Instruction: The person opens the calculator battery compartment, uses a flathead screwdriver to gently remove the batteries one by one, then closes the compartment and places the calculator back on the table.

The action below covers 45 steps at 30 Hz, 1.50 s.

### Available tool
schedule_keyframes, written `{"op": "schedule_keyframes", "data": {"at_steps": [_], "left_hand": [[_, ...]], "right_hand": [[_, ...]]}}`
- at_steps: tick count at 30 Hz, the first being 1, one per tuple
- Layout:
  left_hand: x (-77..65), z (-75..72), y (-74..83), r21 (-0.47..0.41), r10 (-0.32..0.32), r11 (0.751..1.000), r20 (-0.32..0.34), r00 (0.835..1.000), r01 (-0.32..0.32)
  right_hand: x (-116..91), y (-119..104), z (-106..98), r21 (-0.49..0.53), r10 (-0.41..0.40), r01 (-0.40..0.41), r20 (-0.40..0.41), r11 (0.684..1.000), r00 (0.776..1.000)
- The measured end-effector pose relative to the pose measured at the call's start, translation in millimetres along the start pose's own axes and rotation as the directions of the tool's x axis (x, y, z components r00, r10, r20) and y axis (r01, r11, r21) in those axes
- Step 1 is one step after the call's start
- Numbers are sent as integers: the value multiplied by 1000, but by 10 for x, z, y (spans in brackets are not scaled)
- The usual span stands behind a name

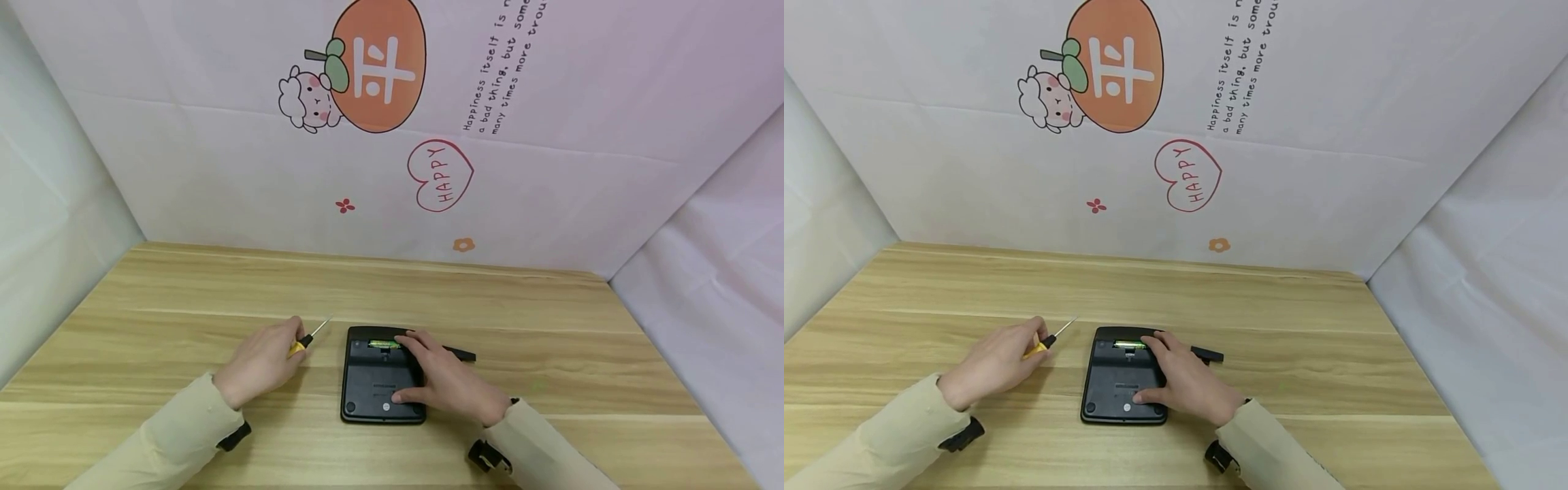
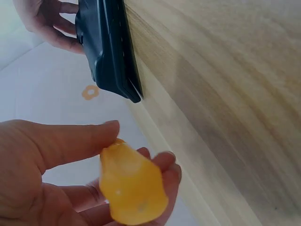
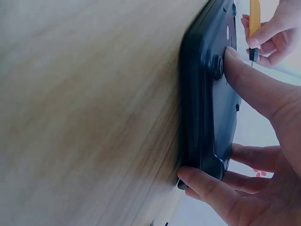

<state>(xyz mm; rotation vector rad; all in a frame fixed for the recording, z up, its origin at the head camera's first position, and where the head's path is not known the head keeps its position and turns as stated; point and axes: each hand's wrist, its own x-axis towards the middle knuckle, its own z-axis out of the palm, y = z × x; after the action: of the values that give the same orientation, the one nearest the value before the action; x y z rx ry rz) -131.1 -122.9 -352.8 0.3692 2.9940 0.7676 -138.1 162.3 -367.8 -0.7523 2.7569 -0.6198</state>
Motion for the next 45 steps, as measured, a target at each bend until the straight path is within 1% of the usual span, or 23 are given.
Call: {"op": "schedule_keyframes", "data": {"at_steps": [6,13,20,24,36,45], "left_hand": [[-2,7,30,-14,27,1000,-9,1000,-27],[7,0,63,18,78,997,-36,996,-77],[24,-1,113,26,87,996,-29,996,-86],[45,3,138,24,105,994,-33,994,-104],[97,0,203,33,128,991,-19,992,-127],[159,-35,306,52,127,990,25,992,-128]], "right_hand": [[0,-1,4,-5,-1,1,-4,1000,1000],[3,1,8,3,2,-2,-5,1000,1000],[9,-1,9,4,10,-10,4,1000,1000],[11,0,8,1,10,-10,3,1000,1000],[8,6,13,2,11,-11,-2,1000,1000],[-1,-5,6,6,17,-17,4,1000,1000]]}}
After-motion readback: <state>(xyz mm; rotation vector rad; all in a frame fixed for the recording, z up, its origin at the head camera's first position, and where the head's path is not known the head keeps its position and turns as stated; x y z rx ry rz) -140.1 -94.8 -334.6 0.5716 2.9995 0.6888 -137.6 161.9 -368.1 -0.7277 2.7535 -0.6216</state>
